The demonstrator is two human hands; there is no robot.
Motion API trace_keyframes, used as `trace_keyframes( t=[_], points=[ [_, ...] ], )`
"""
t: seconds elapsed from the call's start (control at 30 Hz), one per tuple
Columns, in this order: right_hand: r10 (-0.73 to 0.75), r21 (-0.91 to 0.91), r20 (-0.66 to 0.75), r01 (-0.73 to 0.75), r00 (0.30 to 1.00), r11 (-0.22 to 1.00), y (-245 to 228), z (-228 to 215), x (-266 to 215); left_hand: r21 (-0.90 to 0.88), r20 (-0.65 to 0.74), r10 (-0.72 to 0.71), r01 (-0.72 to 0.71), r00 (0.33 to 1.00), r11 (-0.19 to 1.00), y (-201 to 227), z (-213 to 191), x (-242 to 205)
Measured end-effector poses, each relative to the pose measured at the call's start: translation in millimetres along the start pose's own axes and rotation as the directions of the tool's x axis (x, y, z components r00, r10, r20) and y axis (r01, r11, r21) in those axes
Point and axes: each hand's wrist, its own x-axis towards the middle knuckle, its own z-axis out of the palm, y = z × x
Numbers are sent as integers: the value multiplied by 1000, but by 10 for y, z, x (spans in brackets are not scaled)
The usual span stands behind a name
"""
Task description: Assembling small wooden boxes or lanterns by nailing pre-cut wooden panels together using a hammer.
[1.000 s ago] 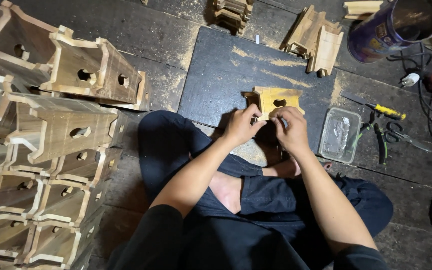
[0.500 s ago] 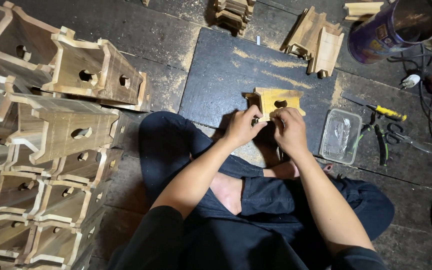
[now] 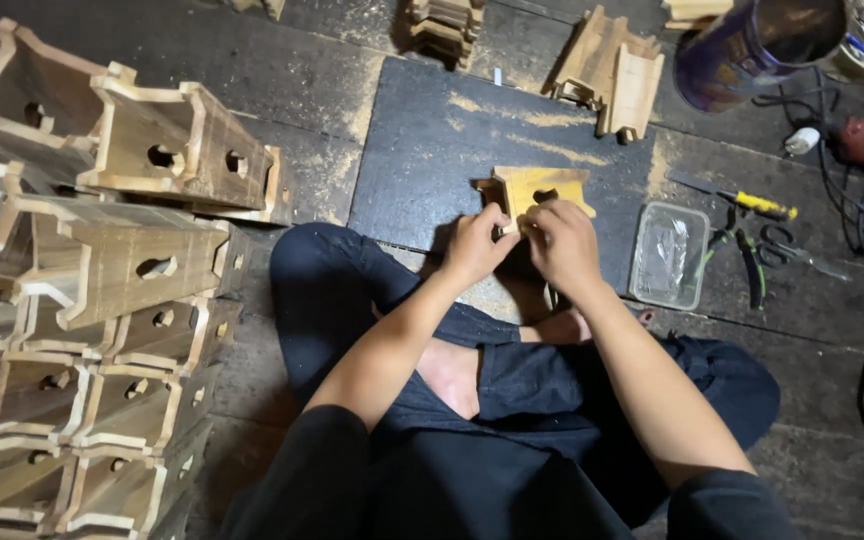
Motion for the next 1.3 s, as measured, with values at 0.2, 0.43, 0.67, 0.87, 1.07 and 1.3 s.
trace_keyframes(
  t=[0.2,0.43,0.67,0.87,1.07,1.3],
  points=[
    [648,-433,581,-487,494,759,-167,-817,-385,8,-10,-41,41,999,999,41,20,-56],
    [730,-538,606,-514,316,668,-60,-880,-615,45,-2,-68,68,998,997,87,26,-22],
    [626,496,393,-729,673,472,-448,-1293,-732,46,-56,-43,46,998,998,288,27,-102],
    [712,806,73,-462,698,370,-507,-836,-775,30,-113,-54,57,992,998,268,81,-121],
    [729,831,66,-442,681,337,-837,-786,-580,54,-127,-22,29,992,998,136,166,-87],
    [712,831,-46,-369,700,416,-776,-714,-644,38,-132,-69,75,989,996,247,124,-87]
  ],
)
